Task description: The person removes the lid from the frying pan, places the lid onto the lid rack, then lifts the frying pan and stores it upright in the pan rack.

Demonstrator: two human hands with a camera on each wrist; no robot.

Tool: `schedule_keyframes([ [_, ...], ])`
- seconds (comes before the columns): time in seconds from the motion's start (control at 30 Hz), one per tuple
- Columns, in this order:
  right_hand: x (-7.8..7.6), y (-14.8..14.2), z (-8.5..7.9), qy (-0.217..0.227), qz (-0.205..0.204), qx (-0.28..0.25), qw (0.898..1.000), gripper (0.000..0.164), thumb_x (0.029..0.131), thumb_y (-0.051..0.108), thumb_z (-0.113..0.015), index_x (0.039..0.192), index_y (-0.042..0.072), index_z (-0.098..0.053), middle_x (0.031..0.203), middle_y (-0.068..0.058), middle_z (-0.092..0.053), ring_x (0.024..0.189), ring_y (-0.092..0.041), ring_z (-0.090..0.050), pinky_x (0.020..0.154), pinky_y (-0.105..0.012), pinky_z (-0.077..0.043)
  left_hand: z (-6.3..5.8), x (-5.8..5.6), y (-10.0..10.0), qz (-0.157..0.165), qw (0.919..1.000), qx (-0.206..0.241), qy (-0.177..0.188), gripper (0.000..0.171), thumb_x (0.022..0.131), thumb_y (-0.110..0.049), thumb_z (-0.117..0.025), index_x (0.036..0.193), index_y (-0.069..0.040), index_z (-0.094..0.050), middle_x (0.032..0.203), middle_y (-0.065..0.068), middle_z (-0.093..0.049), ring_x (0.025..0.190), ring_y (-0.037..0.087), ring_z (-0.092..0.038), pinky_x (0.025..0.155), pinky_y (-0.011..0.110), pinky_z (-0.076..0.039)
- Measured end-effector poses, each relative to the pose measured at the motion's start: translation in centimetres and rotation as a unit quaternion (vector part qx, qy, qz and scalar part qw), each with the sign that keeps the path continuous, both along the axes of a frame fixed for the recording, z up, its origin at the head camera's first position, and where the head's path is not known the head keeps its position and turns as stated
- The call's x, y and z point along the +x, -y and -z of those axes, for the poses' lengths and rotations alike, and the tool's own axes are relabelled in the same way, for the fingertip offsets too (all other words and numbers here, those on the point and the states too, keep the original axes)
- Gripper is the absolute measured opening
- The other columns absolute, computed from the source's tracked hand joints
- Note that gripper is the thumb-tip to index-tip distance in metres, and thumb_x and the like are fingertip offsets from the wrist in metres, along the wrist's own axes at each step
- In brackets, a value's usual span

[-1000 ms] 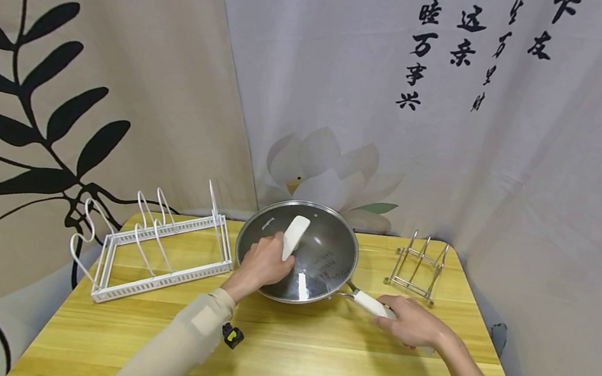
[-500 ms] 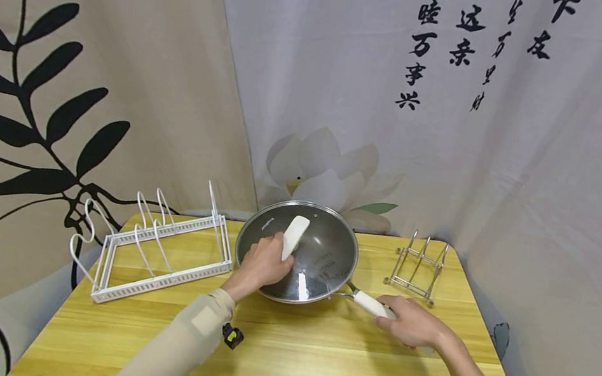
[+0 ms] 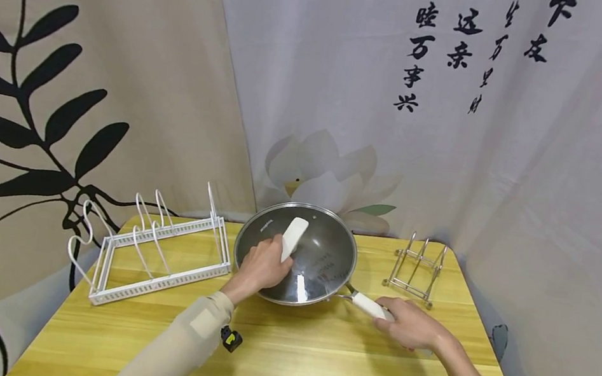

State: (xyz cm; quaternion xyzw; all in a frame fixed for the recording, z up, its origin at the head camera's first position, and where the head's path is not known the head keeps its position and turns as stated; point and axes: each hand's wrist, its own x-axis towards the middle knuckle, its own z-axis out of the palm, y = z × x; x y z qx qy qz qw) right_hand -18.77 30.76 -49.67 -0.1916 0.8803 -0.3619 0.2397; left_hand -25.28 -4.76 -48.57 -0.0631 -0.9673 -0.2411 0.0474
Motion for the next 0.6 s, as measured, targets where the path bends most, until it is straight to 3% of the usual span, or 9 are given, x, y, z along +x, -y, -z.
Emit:
schedule_keyframes([
  [0.6, 0.04, 0.11, -0.09, -0.007, 0.002, 0.011, 1.000, 0.045, 0.116, 0.030, -0.063, 0.150, 0.001, -0.062, 0.082, -0.003, -0.063, 0.053, -0.006, -0.047, 0.045, -0.018, -0.039, -0.30, 0.08, 0.20, 0.006, 0.9997, 0.019, 0.011, 0.034, 0.104, -0.026, -0.077, 0.119, 0.001, -0.062, 0.102, 0.016, -0.072, 0.081, 0.037, -0.074, 0.071, 0.051, -0.065],
])
